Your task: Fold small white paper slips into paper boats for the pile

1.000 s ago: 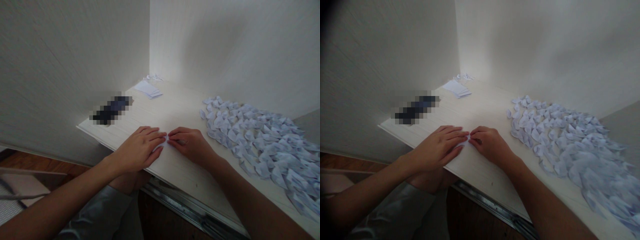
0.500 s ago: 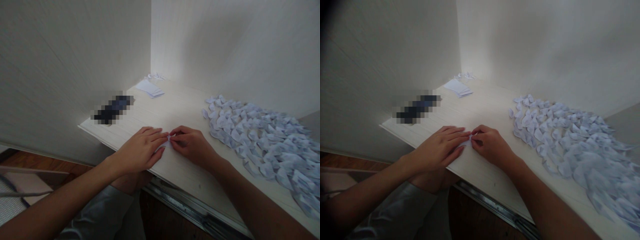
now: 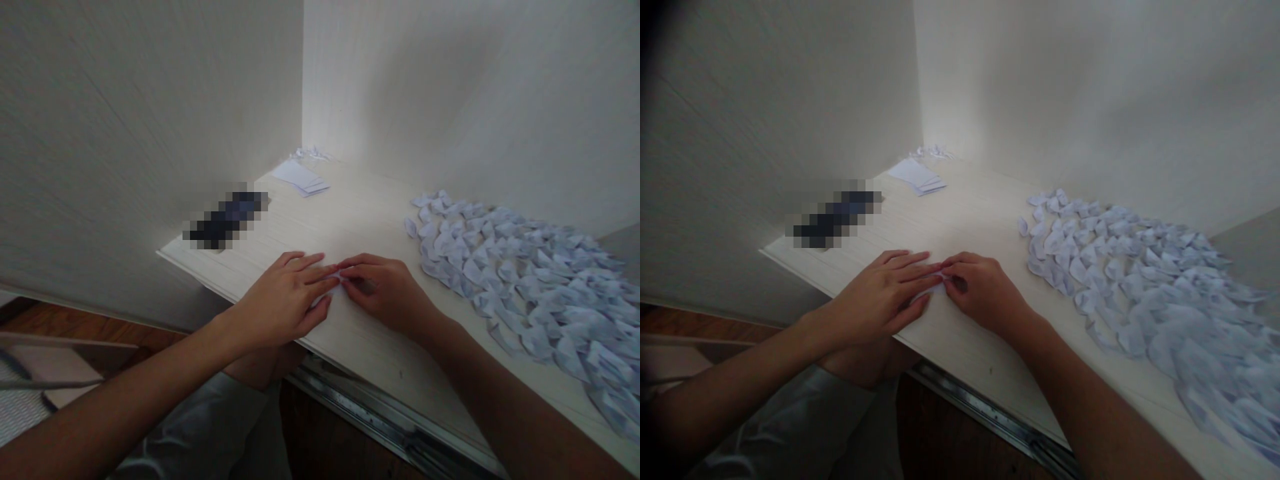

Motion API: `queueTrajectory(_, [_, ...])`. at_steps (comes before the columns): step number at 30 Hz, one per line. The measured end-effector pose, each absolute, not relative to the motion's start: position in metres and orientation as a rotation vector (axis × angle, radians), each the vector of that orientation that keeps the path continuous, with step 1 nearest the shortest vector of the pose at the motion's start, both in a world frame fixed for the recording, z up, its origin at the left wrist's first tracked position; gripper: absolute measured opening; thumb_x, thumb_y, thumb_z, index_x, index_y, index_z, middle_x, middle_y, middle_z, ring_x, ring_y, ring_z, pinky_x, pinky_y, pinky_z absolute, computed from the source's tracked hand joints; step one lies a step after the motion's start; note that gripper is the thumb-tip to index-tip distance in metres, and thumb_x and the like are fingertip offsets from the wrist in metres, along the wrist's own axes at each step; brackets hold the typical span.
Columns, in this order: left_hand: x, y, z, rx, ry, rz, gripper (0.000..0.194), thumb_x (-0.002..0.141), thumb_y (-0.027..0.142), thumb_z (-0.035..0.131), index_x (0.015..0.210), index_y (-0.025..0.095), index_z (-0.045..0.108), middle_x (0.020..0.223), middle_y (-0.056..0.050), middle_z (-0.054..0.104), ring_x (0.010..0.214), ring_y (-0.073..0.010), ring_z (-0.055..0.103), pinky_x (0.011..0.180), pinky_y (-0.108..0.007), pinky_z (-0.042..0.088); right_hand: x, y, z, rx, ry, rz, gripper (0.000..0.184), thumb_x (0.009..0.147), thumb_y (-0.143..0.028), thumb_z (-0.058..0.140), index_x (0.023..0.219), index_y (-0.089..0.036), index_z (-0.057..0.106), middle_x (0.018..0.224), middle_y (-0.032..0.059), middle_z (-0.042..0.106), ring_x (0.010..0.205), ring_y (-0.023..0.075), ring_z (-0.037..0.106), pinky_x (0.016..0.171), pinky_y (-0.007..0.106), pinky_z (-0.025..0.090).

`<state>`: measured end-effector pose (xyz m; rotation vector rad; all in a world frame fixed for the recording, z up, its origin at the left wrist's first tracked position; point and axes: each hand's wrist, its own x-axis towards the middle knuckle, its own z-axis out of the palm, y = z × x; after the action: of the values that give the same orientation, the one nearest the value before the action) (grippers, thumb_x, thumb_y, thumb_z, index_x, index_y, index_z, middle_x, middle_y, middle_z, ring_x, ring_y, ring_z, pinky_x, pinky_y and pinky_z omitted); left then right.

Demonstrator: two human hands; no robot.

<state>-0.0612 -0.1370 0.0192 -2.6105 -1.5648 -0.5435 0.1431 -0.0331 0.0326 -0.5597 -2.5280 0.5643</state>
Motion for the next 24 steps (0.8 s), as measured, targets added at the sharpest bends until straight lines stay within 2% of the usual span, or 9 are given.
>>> queueTrajectory(5, [-0.054,-0.138,0.023,-2.551,-1.653,-0.466,0.04,0.104,0.034,0.052,0.14,0.021,0.064,0.143,-0.006,0.066,0.141,-0.0348,0.051,0.118,-0.059,0.035,0.142,-0.041,0.045,-0.681,-2.798,0.298,0.022,0.095,-0.012,0.059,0.109,-0.016,0.076,0.094,0.0098,0.079,0.087,0.0216,0.071,0.081,0.034,0.051])
queueTrajectory(10, [-0.047,-0.137,0.03,-2.515,-1.705,-0.392,0.039,0.102,0.036,0.055,0.135,0.018,0.067,0.134,-0.008,0.072,0.137,-0.0333,0.055,0.12,-0.058,0.032,0.141,-0.057,0.059,-0.749,-3.011,0.015,0.035,0.1,-0.013,0.053,0.132,-0.01,0.067,0.099,0.0142,0.078,0.094,0.0266,0.07,0.085,0.04,0.043])
queueTrajectory(16, [-0.045,-0.137,0.035,-2.544,-1.722,-0.307,0.035,0.102,0.035,0.054,0.129,0.019,0.071,0.14,-0.006,0.068,0.135,-0.0339,0.058,0.119,-0.059,0.033,0.146,-0.07,0.078,-0.78,-3.141,-0.111,0.021,0.096,-0.02,0.058,0.104,-0.016,0.077,0.086,0.0128,0.076,0.079,0.0257,0.068,0.084,0.042,0.039])
queueTrajectory(20, [-0.044,-0.134,0.038,-2.539,-1.708,-0.302,0.033,0.102,0.033,0.052,0.121,0.017,0.074,0.137,-0.008,0.069,0.132,-0.0352,0.059,0.115,-0.059,0.037,0.149,-0.068,0.084,-0.779,-3.166,-0.097,0.021,0.096,-0.028,0.061,0.1,-0.018,0.079,0.086,0.0131,0.077,0.078,0.0254,0.068,0.085,0.042,0.039])
queueTrajectory(22, [-0.042,-0.128,0.043,-2.546,-1.719,-0.309,0.03,0.102,0.031,0.051,0.11,0.018,0.078,0.128,-0.009,0.074,0.127,-0.0351,0.062,0.109,-0.055,0.043,0.149,-0.067,0.083,-0.787,-3.155,-0.093,0.022,0.095,-0.032,0.063,0.101,-0.018,0.079,0.087,0.0133,0.077,0.079,0.0258,0.068,0.086,0.042,0.039])
queueTrajectory(24, [-0.039,-0.119,0.051,-2.548,-1.788,-0.291,0.028,0.101,0.03,0.055,0.098,0.018,0.08,0.11,-0.013,0.078,0.117,-0.0346,0.066,0.1,-0.05,0.049,0.149,-0.065,0.082,-0.797,-3.143,-0.095,0.022,0.093,-0.034,0.066,0.101,-0.018,0.08,0.086,0.0133,0.077,0.078,0.0257,0.069,0.086,0.042,0.04])
